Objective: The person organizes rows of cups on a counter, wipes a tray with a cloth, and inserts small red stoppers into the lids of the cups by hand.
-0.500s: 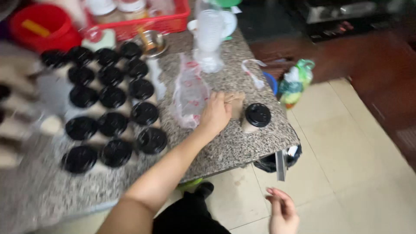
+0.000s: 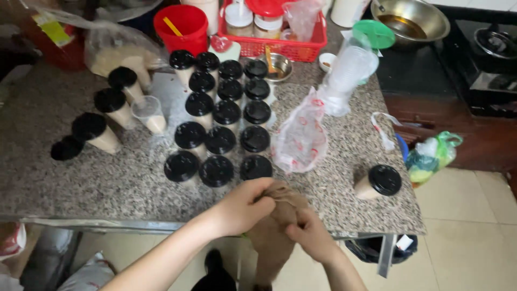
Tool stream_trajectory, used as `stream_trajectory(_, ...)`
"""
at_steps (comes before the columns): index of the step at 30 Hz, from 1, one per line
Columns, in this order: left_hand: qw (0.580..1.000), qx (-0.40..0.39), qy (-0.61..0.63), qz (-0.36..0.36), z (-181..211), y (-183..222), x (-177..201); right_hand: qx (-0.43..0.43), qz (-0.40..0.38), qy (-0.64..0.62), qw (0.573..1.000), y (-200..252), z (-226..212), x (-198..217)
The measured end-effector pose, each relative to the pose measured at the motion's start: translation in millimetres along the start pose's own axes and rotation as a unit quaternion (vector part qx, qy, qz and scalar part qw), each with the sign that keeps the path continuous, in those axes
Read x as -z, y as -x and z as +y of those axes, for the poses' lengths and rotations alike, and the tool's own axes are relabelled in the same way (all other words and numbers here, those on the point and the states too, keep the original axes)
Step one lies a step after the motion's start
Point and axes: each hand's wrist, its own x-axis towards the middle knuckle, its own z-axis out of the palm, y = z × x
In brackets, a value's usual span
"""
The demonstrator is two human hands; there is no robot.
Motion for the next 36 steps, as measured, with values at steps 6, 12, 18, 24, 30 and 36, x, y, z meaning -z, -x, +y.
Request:
stream_trajectory(6, 0.896, 0.211, 0.387, 0.060, 0.3, 19.9, 91.1, -0.029, -0.013, -0.208, 0.978, -117.9, -157.6, -0.3)
stream_trajectory(12, 0.869, 0.040, 0.458, 0.184, 47.3, -19.3, 223.1, -0.103, 0.255, -0.232, 0.933, -289.4, -115.1, 66.9)
stream_trajectory(18, 0.844, -0.181, 0.495, 0.098, 57.9, -136.4, 303.6, -0.162, 0.277, -0.222, 0.921, -446.3, 8.1, 146.4)
stream_trajectory(24, 0.890, -0.040, 0.353, 0.287, 29.6, -259.6, 381.4, -0.206, 0.287, -0.117, 0.928, -567.3, 96.8, 176.8)
stream_trajectory(30, 0.902, 0.005, 0.302, 0.310, -54.7, -379.6, 421.6, -0.164, 0.280, -0.089, 0.942, -602.0, 142.3, 172.9)
stream_trajectory(36, 0.892, 0.084, 0.316, 0.312, -136.3, -464.5, 430.9, -0.107, 0.378, -0.118, 0.912, -551.9, 111.3, 167.5)
